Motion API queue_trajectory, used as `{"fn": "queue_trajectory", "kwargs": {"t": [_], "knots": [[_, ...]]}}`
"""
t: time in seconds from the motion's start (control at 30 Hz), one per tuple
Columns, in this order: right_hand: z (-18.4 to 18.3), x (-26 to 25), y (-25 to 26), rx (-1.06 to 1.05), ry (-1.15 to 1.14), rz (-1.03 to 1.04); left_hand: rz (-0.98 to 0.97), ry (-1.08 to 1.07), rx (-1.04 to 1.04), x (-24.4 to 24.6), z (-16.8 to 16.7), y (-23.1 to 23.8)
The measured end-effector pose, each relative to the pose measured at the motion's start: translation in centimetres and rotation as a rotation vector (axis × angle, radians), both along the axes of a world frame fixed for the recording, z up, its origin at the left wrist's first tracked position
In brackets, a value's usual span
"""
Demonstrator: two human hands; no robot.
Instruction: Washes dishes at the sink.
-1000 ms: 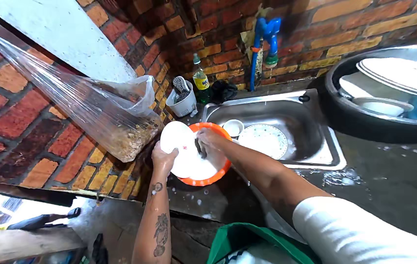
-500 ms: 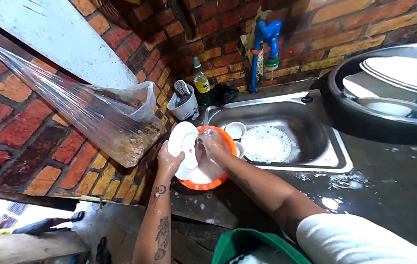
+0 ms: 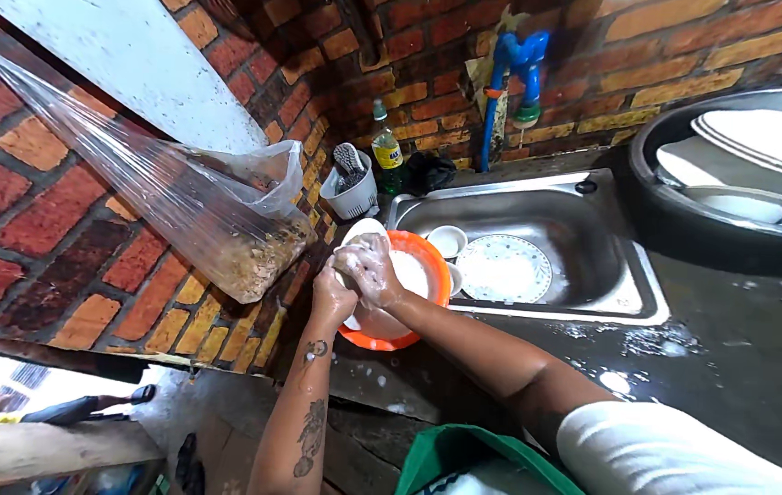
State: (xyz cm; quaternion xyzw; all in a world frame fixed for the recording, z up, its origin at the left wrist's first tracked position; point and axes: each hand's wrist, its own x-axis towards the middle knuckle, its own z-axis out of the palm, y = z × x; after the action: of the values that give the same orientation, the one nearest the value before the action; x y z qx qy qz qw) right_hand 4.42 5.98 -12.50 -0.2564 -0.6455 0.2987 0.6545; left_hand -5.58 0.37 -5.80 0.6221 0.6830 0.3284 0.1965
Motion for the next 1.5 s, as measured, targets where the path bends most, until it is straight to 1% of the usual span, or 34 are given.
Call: {"fn": "queue_trajectory", "kwargs": {"t": [0.07,0.1,0.13,0.17,0.2,0.23,0.3,0.33,0.37,0.4,0.47,0.5,0.53,0.57,0.63,0.7,0.73,0.77,0.83,0.87,0.9,0.93,0.97,1.0,1.1,1.17,1.2,1.23,1.27,1.3,1.37,1.43,1.47,1.5], "knots": [[-0.5,0.8,2.3,-0.21,0.09,0.005,-0.034,-0.009,0.056,-0.2,-1.0,-0.6],[-1.1,1.0,3.8,-0.289,0.117,-0.043,-0.025,-0.005,0.062,-0.1,-1.4,-1.1],[-1.4,1.0,4.7,-0.282,0.1,-0.104,-0.009,0.012,0.049,0.0,-1.5,-1.6],[-1.4,0.9,4.5,-0.207,0.006,-0.143,-0.001,0.03,0.036,0.2,-1.3,-1.9],[-0.7,0.8,3.4,-0.11,-0.094,-0.125,-0.002,0.046,0.038,0.2,-1.0,-1.9],[0.3,0.7,2.0,-0.044,-0.159,-0.049,-0.013,0.054,0.053,0.2,-0.8,-1.7],[1.3,0.5,0.5,0.128,-0.22,0.045,-0.036,0.037,0.068,0.0,-1.1,-1.5],[1.2,0.6,1.1,0.136,-0.239,0.045,-0.041,0.0,0.098,-0.3,-1.8,-1.6],[1.0,0.9,2.4,0.073,-0.233,0.022,-0.031,-0.025,0.138,-0.5,-2.7,-1.8],[0.8,1.3,4.1,-0.072,-0.19,-0.007,-0.006,-0.051,0.165,-0.3,-3.3,-2.2],[0.0,2.0,7.0,-0.475,-0.021,0.034,0.051,-0.083,0.148,0.4,-4.2,-3.4],[-0.3,2.0,7.5,-0.554,0.06,0.04,0.067,-0.091,0.108,0.6,-4.1,-3.9],[0.1,1.9,7.4,-0.517,0.098,0.04,0.077,-0.086,0.067,0.6,-3.6,-3.8],[0.9,1.7,6.9,-0.383,0.083,0.045,0.082,-0.066,0.02,0.5,-2.9,-3.3],[2.8,1.2,4.6,0.013,-0.111,0.043,0.067,0.027,-0.071,0.1,-1.3,-2.2],[4.1,0.5,2.7,0.347,-0.319,0.091,0.062,0.091,-0.067,0.1,-0.4,-1.2],[4.0,0.3,2.6,0.431,-0.374,0.113,0.062,0.07,-0.043,0.2,-0.5,-1.0],[3.7,0.5,3.3,0.435,-0.391,0.123,0.066,0.038,0.015,0.4,-1.0,-0.8],[2.0,1.6,6.0,0.193,-0.331,0.067,0.075,-0.007,0.149,0.9,-3.0,-1.0],[1.1,2.2,7.3,-0.024,-0.248,0.032,0.083,-0.013,0.172,1.3,-3.7,-1.4],[0.4,2.7,8.2,-0.288,-0.079,0.047,0.091,-0.002,0.179,1.7,-4.2,-1.9],[-0.2,2.9,8.7,-0.463,0.067,0.048,0.093,0.017,0.153,2.0,-4.1,-2.3],[-0.2,2.9,8.5,-0.501,0.13,0.033,0.094,0.035,0.114,2.0,-3.3,-2.4],[0.4,2.9,8.0,-0.423,0.103,0.004,0.1,0.04,0.071,1.9,-2.2,-2.2],[4.1,2.3,4.1,0.039,-0.189,-0.072,0.1,0.078,-0.007,1.5,1.0,-1.9],[6.3,2.2,1.4,0.355,-0.326,-0.021,0.074,0.067,0.088,1.5,2.0,-2.3],[6.8,1.9,1.0,0.482,-0.325,0.007,0.056,0.038,0.159,1.7,2.4,-2.6],[7.4,1.9,1.3,0.536,-0.288,0.032,0.049,0.002,0.246,1.8,2.5,-2.8],[7.8,2.2,1.8,0.487,-0.214,0.042,0.053,-0.034,0.329,2.1,2.5,-3.0],[8.1,2.6,2.6,0.347,-0.112,0.035,0.069,-0.063,0.379,2.3,2.6,-3.3],[8.5,3.6,3.8,-0.141,0.161,0.024,0.11,-0.113,0.459,3.4,3.0,-3.9],[6.9,3.9,4.3,-0.635,0.419,0.071,0.147,-0.109,0.596,4.6,2.8,-4.1],[5.4,3.5,3.6,-0.839,0.487,0.084,0.16,-0.109,0.672,5.1,2.5,-3.7],[4.3,3.1,2.0,-0.994,0.494,0.098,0.172,-0.115,0.728,5.5,2.1,-3.3]]}}
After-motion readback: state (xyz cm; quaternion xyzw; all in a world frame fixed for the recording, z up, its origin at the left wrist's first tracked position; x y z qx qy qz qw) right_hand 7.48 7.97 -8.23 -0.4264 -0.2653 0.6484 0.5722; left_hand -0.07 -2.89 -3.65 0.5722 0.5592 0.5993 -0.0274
